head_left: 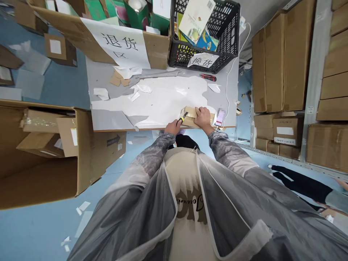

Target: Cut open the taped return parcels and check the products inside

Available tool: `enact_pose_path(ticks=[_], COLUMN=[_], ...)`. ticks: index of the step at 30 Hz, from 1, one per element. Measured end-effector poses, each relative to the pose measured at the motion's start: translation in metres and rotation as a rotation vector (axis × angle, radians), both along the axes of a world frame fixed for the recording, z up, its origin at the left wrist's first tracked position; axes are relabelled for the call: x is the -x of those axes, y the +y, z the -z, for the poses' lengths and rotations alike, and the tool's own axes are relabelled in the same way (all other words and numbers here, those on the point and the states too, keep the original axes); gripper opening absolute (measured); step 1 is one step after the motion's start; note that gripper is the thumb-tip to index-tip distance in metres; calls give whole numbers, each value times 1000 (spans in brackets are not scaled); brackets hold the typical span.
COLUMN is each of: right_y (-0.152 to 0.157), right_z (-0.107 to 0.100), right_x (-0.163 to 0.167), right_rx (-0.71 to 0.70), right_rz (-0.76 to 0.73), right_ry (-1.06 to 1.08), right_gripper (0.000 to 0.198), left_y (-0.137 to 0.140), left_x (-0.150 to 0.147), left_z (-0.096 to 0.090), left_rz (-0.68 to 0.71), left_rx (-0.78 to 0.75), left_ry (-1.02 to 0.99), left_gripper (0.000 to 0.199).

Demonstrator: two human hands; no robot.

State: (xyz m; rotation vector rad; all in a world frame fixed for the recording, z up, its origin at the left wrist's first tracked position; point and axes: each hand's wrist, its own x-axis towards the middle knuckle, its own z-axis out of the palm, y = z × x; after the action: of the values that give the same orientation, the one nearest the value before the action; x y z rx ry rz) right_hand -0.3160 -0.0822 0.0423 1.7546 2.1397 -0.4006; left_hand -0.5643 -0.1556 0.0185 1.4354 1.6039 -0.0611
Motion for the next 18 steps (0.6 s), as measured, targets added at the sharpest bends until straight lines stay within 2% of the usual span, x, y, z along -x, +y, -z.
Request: enact_pose_path(ticks=[5, 11, 18], right_y=[-6, -7, -5], right_z=[2, 7, 9], right_x=[-1, -1, 5], right_rx=[-20, -13, 14], right_rz=[25, 49, 37], right_ry=[14, 36, -1], right_gripper=[84, 87, 81], left_y=[2, 15, 24], left_x=[2, 3, 22], left_z=[8, 1, -10], left_rz=[-40, -36, 105], left_rx=[-13, 53, 60], left_ry=[7, -40, 17], left_gripper=[56, 65, 57])
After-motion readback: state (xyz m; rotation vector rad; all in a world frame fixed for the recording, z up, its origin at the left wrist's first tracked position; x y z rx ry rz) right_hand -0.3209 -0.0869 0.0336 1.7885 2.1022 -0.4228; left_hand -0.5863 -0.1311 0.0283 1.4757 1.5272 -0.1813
